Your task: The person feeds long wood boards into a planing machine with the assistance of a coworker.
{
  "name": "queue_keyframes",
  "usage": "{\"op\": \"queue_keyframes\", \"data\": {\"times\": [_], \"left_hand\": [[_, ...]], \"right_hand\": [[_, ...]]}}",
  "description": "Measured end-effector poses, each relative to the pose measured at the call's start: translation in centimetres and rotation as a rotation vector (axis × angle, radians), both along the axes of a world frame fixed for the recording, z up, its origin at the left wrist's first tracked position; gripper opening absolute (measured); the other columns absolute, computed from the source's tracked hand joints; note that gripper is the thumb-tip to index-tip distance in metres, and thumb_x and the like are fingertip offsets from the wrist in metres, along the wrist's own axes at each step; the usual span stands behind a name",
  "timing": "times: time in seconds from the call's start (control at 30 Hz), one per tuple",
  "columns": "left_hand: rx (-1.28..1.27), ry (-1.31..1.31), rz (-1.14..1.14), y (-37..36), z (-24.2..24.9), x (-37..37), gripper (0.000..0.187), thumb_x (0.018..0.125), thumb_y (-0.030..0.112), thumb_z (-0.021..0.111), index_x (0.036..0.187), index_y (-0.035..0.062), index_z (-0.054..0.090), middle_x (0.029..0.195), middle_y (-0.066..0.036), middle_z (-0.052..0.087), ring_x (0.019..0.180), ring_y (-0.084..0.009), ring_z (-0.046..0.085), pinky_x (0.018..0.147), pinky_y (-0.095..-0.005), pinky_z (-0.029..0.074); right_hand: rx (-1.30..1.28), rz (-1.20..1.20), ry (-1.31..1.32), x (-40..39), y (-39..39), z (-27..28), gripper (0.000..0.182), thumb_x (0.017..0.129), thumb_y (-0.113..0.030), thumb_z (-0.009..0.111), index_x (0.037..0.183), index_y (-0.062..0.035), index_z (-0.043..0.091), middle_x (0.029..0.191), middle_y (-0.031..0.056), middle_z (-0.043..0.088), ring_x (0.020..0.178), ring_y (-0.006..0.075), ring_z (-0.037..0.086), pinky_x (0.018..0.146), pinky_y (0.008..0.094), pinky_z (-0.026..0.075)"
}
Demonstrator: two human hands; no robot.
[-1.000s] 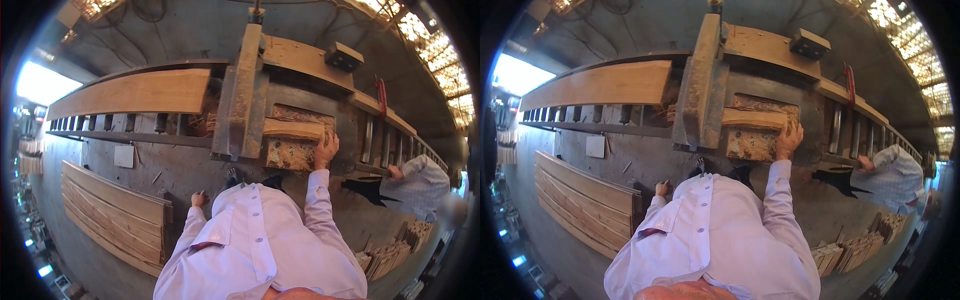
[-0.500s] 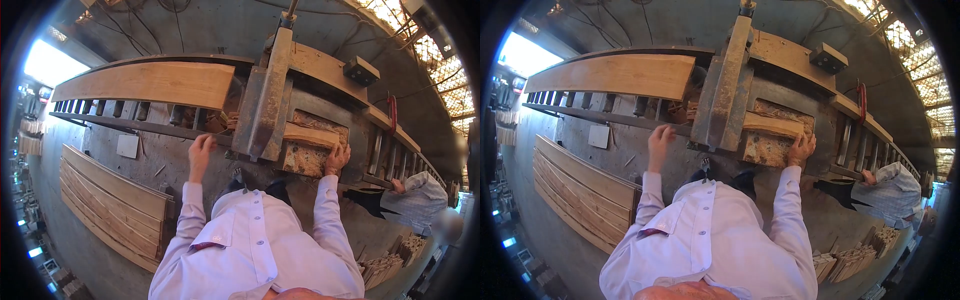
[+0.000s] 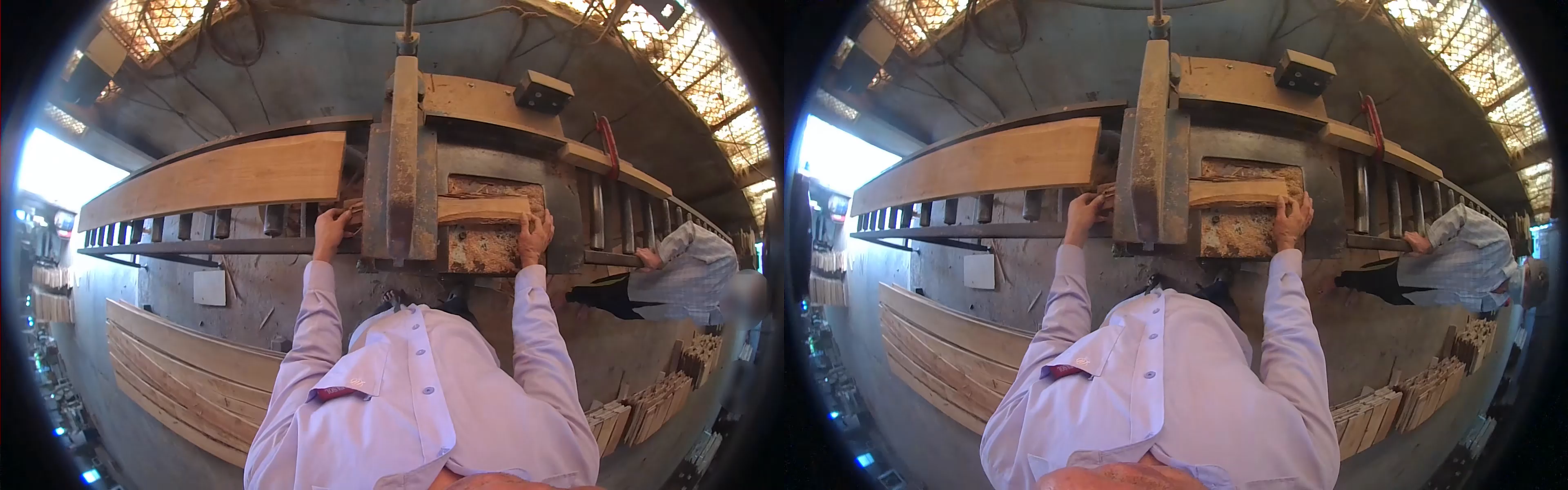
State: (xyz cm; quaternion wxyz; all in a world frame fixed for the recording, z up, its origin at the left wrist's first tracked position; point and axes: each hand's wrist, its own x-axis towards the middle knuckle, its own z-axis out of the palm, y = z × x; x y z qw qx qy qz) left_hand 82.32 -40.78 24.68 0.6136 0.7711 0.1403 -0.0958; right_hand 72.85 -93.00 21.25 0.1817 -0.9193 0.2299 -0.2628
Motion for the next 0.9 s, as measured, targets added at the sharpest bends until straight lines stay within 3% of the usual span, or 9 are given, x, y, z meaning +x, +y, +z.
{"op": "queue_keyframes", "data": {"times": [0.23, 0.33, 0.5, 0.6, 0.63, 0.7, 0.8, 0.83, 0.9], "left_hand": [[0.083, -0.021, 0.188, 0.2, -0.1, -0.2, 0.038, 0.094, 0.018, 0.068, 0.115, -0.0130, 0.064, 0.098, -0.020, 0.072, 0.065, -0.0227, 0.072, 0.053, -0.0335, 0.060], [0.112, 0.033, 0.195, 0.9, 3.2, -2.3, 0.036, 0.096, 0.018, 0.065, 0.116, -0.0120, 0.062, 0.095, -0.019, 0.071, 0.064, -0.0215, 0.072, 0.051, -0.0332, 0.060], [-0.310, 0.058, 0.424, 6.8, 0.0, -8.7, 0.031, 0.099, 0.020, 0.062, 0.115, -0.0068, 0.062, 0.097, -0.015, 0.070, 0.072, -0.0216, 0.071, 0.057, -0.0320, 0.061], [-0.359, 0.038, 0.410, 10.7, 1.2, -14.5, 0.032, 0.100, 0.023, 0.061, 0.116, -0.0049, 0.063, 0.099, -0.012, 0.070, 0.080, -0.0200, 0.070, 0.064, -0.0319, 0.060], [-0.368, 0.022, 0.379, 11.4, 2.1, -16.3, 0.032, 0.100, 0.023, 0.061, 0.115, -0.0045, 0.063, 0.100, -0.011, 0.070, 0.082, -0.0191, 0.069, 0.066, -0.0318, 0.060], [-0.453, 0.026, 0.372, 14.3, -0.9, -20.3, 0.027, 0.098, 0.022, 0.063, 0.110, -0.0021, 0.065, 0.098, -0.009, 0.070, 0.080, -0.0174, 0.069, 0.064, -0.0292, 0.058], [-0.289, 0.222, 0.321, 16.7, -2.6, -24.9, 0.027, 0.096, 0.021, 0.065, 0.109, -0.0027, 0.066, 0.097, -0.009, 0.070, 0.082, -0.0186, 0.068, 0.065, -0.0316, 0.059], [-0.214, 0.300, 0.327, 17.0, -3.2, -25.3, 0.027, 0.095, 0.021, 0.066, 0.108, -0.0037, 0.066, 0.097, -0.010, 0.069, 0.082, -0.0194, 0.069, 0.066, -0.0331, 0.060], [-0.046, 0.481, 0.316, 17.8, -6.7, -24.2, 0.029, 0.094, 0.019, 0.066, 0.105, -0.0071, 0.066, 0.098, -0.013, 0.069, 0.086, -0.0232, 0.070, 0.066, -0.0355, 0.061]], "right_hand": [[-0.008, 0.020, 0.057, -0.3, -0.5, -0.1, 0.043, 0.096, -0.045, 0.063, 0.109, -0.0054, 0.072, 0.154, 0.0160, 0.042, 0.142, 0.0371, 0.035, 0.117, 0.0464, 0.027], [-0.003, 0.014, 0.077, 0.4, -0.1, 0.7, 0.043, 0.097, -0.044, 0.063, 0.108, -0.0032, 0.072, 0.152, 0.0171, 0.044, 0.140, 0.0376, 0.037, 0.116, 0.0458, 0.028], [0.049, 0.091, 0.048, 0.7, -2.2, -1.0, 0.043, 0.097, -0.039, 0.064, 0.101, 0.0031, 0.073, 0.152, 0.0222, 0.043, 0.139, 0.0364, 0.039, 0.114, 0.0431, 0.030], [0.315, 0.083, -0.070, 1.3, -3.8, -2.4, 0.038, 0.095, -0.033, 0.067, 0.107, 0.0031, 0.072, 0.151, 0.0240, 0.044, 0.133, 0.0361, 0.047, 0.109, 0.0421, 0.038], [0.560, 0.051, -0.208, 1.4, -4.0, -3.0, 0.039, 0.095, -0.028, 0.069, 0.119, 0.0037, 0.067, 0.147, 0.0251, 0.048, 0.120, 0.0349, 0.057, 0.100, 0.0399, 0.046], [0.766, 0.109, -0.280, 0.1, -2.5, 0.2, 0.042, 0.096, -0.027, 0.068, 0.126, 0.0029, 0.063, 0.140, 0.0229, 0.054, 0.112, 0.0332, 0.060, 0.096, 0.0392, 0.048], [0.631, -0.143, -0.335, -2.2, -7.4, -0.7, 0.042, 0.100, -0.032, 0.063, 0.130, -0.0026, 0.057, 0.120, 0.0149, 0.062, 0.107, 0.0303, 0.062, 0.089, 0.0386, 0.052], [1.484, -0.374, -0.603, -1.9, -8.7, -0.8, 0.042, 0.100, -0.034, 0.062, 0.129, -0.0039, 0.056, 0.117, 0.0132, 0.062, 0.108, 0.0303, 0.062, 0.089, 0.0403, 0.053], [1.534, -0.339, -0.760, -3.4, -9.2, 0.2, 0.037, 0.102, -0.036, 0.059, 0.125, -0.0078, 0.051, 0.114, 0.0121, 0.062, 0.099, 0.0276, 0.063, 0.081, 0.0483, 0.056]]}}
